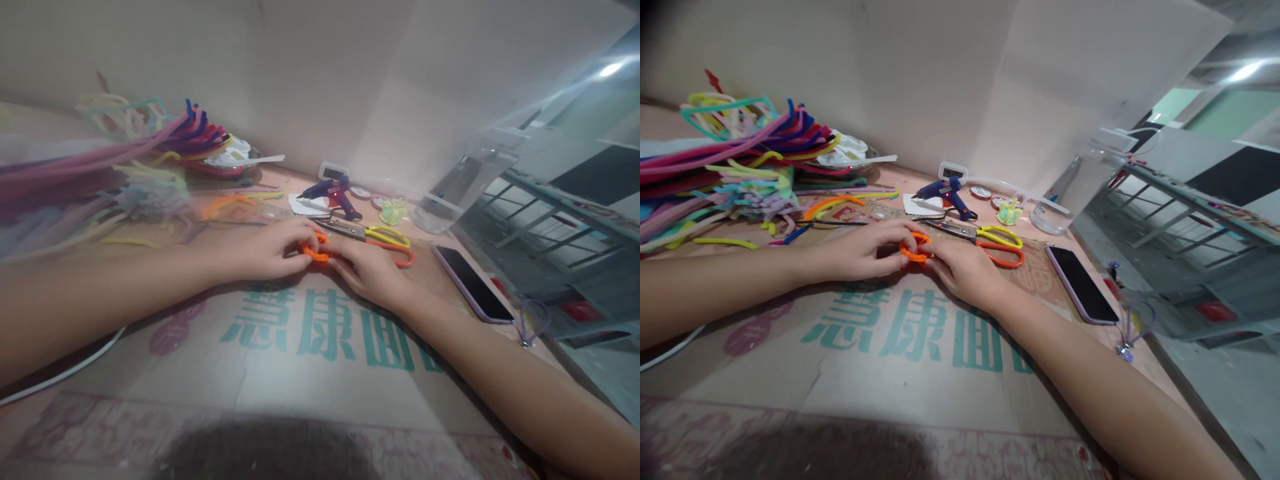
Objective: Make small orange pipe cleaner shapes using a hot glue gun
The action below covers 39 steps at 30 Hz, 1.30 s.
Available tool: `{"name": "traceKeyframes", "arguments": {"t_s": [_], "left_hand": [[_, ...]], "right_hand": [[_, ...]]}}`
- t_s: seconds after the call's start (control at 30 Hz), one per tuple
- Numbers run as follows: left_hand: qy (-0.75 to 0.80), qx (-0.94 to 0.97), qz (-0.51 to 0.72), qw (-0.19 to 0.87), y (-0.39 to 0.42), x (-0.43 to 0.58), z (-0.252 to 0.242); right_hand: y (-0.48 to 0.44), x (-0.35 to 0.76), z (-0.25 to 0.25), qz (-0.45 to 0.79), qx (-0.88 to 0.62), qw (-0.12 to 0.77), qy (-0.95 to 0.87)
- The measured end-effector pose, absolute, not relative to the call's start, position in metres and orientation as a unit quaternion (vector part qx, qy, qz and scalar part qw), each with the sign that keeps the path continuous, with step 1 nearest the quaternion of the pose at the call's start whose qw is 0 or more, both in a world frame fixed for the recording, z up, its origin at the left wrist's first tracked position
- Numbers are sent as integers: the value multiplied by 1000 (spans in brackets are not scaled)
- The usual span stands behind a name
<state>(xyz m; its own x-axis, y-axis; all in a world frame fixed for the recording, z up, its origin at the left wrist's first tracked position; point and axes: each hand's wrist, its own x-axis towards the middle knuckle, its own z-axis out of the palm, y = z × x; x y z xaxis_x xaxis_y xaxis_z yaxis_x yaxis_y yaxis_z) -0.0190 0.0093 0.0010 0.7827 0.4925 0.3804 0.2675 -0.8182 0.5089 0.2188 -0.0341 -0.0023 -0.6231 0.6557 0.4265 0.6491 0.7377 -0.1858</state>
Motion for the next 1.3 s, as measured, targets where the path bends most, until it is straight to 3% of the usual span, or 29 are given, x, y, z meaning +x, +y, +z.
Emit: {"name": "traceKeyframes", "arguments": {"t_s": [1.3], "left_hand": [[206,919,257,217,7,-18,3]], "right_hand": [[-34,220,-4,0,-355,251,-900]]}}
